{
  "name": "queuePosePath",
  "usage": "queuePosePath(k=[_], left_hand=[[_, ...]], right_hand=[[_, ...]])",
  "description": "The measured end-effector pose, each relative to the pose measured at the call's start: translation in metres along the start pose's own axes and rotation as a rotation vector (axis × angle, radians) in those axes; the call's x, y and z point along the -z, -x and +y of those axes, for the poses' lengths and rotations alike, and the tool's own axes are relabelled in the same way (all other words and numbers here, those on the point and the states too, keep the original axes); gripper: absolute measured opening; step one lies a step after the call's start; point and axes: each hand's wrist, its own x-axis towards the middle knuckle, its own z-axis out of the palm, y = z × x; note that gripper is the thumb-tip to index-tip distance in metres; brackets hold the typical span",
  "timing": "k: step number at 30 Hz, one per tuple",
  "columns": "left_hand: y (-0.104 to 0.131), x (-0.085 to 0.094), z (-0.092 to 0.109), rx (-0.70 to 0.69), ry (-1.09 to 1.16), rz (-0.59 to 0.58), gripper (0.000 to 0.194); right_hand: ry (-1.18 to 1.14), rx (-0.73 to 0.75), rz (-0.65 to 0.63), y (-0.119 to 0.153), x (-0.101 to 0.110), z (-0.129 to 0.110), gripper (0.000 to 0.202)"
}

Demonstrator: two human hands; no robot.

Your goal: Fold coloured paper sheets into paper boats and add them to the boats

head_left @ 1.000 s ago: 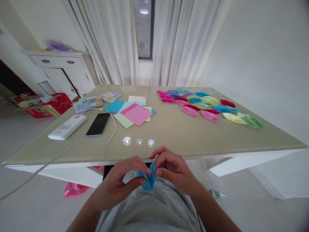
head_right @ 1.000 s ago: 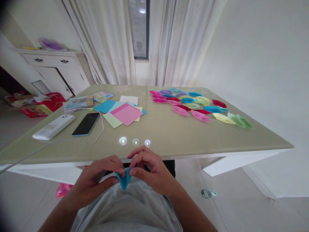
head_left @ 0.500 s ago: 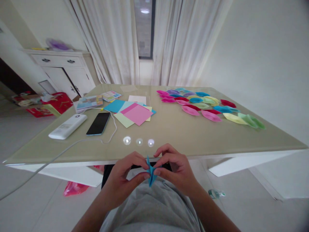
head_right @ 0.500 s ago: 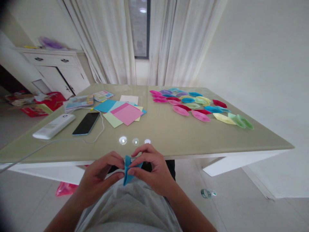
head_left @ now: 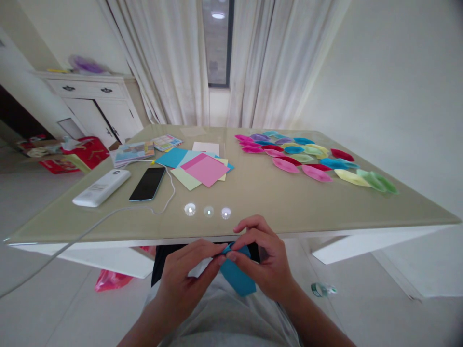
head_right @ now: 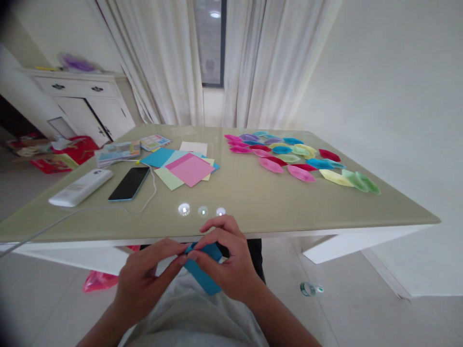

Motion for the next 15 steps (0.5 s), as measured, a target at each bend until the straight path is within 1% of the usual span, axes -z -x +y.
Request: queuePosePath(k=[3, 10, 15], left_hand=[[-0.001, -0.0007, 0.002, 0.006, -0.01, 0.014, 0.024], [-0.0001, -0.0022, 0.0008, 0.027, -0.012, 0.03, 0.024], [0.0001, -0.0001, 0.003, 0.041, -0.02, 0.041, 0.021]], right_hand=[[0.001, -0.005, 0.011, 0.0002, -0.0018, -0.0017, 0.008], [-0.034, -0.006, 0.032, 0.0013, -0.0033, -0.0048, 0.014], [-0.021, 0.01, 0.011, -0.0009, -0.0022, -0.0073, 0.016]])
